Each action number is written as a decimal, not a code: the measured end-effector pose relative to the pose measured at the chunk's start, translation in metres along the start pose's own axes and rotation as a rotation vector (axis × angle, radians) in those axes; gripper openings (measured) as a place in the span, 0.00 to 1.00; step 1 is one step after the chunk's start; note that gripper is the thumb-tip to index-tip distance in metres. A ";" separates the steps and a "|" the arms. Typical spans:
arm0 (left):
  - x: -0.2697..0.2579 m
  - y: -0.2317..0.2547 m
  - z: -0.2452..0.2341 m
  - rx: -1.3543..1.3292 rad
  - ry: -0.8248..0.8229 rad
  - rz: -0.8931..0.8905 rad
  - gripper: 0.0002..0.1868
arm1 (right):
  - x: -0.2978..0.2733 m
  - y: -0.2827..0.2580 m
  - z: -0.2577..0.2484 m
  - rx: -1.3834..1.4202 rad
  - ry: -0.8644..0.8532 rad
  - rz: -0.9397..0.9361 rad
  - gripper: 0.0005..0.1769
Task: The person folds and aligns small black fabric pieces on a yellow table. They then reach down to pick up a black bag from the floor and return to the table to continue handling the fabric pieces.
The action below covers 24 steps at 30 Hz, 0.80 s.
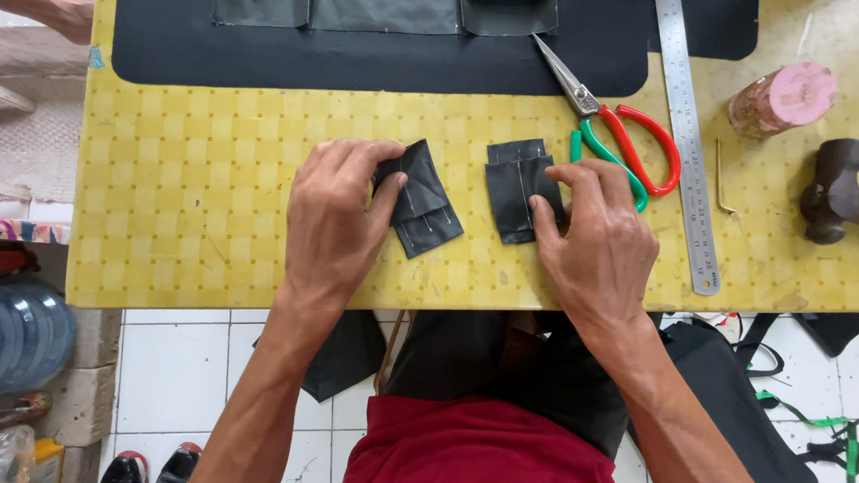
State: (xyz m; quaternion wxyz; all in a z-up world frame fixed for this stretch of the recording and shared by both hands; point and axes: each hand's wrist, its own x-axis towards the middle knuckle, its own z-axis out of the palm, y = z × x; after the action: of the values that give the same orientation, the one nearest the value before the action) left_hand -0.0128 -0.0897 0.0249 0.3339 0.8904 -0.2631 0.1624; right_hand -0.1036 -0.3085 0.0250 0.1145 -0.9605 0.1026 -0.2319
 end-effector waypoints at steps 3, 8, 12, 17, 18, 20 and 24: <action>0.005 0.014 -0.020 -0.425 0.067 -0.177 0.13 | 0.001 0.007 -0.001 0.046 0.014 -0.006 0.17; 0.002 0.012 -0.021 -0.783 0.057 -0.440 0.14 | 0.010 0.000 -0.006 0.201 0.026 -0.098 0.14; 0.001 0.017 -0.010 -0.861 0.060 -0.530 0.12 | 0.029 -0.034 -0.014 0.536 -0.169 -0.068 0.11; 0.000 0.020 -0.006 -0.856 0.073 -0.530 0.11 | 0.053 -0.051 -0.005 0.658 -0.393 0.018 0.17; -0.001 0.022 -0.007 -0.841 0.074 -0.536 0.11 | 0.057 -0.052 -0.002 0.701 -0.468 0.055 0.17; -0.006 0.018 -0.013 -0.613 0.078 -0.424 0.16 | 0.062 -0.053 -0.002 0.659 -0.509 0.050 0.16; -0.017 0.019 -0.032 -0.126 -0.043 -0.151 0.17 | 0.063 -0.050 0.002 0.575 -0.568 0.053 0.13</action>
State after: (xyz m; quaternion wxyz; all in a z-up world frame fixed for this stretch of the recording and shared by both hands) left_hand -0.0412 -0.0739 0.0496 0.3949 0.8882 -0.2123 0.1007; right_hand -0.0410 -0.2758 0.0635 0.4083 -0.9122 0.0228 0.0264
